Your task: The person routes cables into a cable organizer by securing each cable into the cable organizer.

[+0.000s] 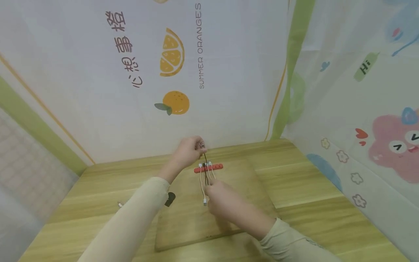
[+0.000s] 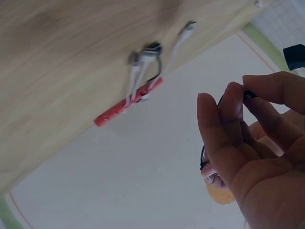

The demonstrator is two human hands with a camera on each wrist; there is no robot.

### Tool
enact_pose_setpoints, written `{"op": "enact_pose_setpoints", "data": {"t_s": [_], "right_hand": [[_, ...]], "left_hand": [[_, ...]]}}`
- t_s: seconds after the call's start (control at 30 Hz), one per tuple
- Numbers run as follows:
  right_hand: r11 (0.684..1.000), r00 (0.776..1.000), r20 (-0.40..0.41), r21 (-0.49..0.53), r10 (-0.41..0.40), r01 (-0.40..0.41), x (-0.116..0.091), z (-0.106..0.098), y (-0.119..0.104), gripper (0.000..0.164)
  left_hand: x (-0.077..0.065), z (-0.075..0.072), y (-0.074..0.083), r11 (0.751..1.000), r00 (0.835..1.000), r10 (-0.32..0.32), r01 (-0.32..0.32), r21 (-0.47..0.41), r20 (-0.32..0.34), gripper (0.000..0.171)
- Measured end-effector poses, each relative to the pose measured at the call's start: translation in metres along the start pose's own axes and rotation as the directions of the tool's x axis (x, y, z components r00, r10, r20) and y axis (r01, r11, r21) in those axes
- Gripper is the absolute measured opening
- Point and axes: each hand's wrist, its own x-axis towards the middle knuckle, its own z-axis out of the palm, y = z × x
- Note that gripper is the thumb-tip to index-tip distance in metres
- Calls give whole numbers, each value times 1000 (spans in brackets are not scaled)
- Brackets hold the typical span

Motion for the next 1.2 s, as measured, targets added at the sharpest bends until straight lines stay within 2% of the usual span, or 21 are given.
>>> {"op": "enact_pose_setpoints", "data": {"t_s": [0.2,0.27,0.4,0.6,0.7,0.8,0.97,1.2], "right_hand": [[998,998,38,18,58,-58,-2,7,23,8],[997,996,40,20,78,-78,-2,11,30,7],[998,998,4,-4,56,-56,-2,17,44,6],[995,999,-44,-103,12,-16,1,23,55,7],[987,1000,-24,-157,10,-14,0,27,57,10],[983,1000,11,-182,24,-22,-1,33,59,12],[986,999,24,-164,41,-37,3,36,60,13],[983,997,76,-186,15,-1,9,32,62,15]], "left_hand": [[21,32,8,997,998,-54,52,52,33,6],[25,39,10,994,997,-72,70,78,33,6],[33,49,12,989,995,-99,95,112,30,6],[42,62,2,984,991,-133,129,121,26,9],[44,69,-6,978,989,-142,137,158,26,6],[46,78,-13,959,988,-148,134,249,39,3],[52,89,-15,903,991,-128,106,416,25,7],[58,98,-17,874,991,-127,95,477,35,19]]}}
